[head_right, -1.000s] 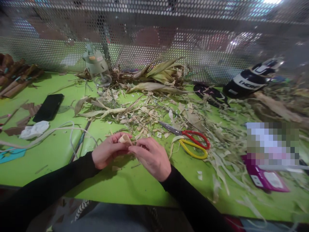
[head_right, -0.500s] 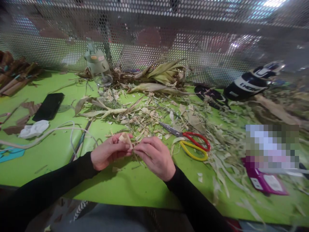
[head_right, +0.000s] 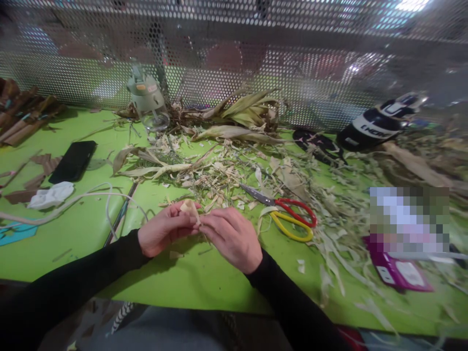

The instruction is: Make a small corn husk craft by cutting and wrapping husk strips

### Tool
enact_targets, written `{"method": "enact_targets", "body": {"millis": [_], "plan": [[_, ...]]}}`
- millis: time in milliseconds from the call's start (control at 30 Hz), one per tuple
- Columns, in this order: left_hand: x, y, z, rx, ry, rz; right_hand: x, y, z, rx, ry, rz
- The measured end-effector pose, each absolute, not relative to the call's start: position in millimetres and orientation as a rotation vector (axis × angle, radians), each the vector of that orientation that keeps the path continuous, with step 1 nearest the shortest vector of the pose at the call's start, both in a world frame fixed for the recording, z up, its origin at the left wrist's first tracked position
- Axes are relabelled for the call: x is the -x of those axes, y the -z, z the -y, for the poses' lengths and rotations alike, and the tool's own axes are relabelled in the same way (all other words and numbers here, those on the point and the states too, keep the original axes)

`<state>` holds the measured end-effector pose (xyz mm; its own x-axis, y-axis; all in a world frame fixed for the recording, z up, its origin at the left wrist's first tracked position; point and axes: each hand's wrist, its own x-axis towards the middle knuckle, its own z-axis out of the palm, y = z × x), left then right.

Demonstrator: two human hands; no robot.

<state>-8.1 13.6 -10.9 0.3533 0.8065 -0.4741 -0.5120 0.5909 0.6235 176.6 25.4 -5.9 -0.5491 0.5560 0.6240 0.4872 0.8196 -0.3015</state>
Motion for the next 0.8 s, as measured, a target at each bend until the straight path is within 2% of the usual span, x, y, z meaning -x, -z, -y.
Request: {"method": "enact_targets", "body": {"millis": [333,433,533,600,667,800], "plan": [[7.7,9.5,-12.0,-0.417,-0.867,-0.855,-181.0,-0.4,-30.4,0.912,-0.294,2.072],[7.6,10.9,-11.5,-0.435,-0.86,-0.847,-205.1,-8.4,-47.1,0.995,-0.313,1.726],[7.5,12.1,-11.5,-0.448,-0.856,-0.837,-232.8,-18.6,-63.4,0.911,-0.182,1.241],[7.8,12.5,-11.9,-0.444,-0.862,-0.842,-240.0,-22.9,-66.2,0.993,-0.08,1.398],[8.4,12.5,-12.6,-0.438,-0.873,-0.849,-233.0,-23.4,-60.5,1.092,-0.03,1.821],[9.2,11.6,-13.0,-0.458,-0.874,-0.836,-196.7,-15.3,-37.6,0.743,-0.083,2.294]]}}
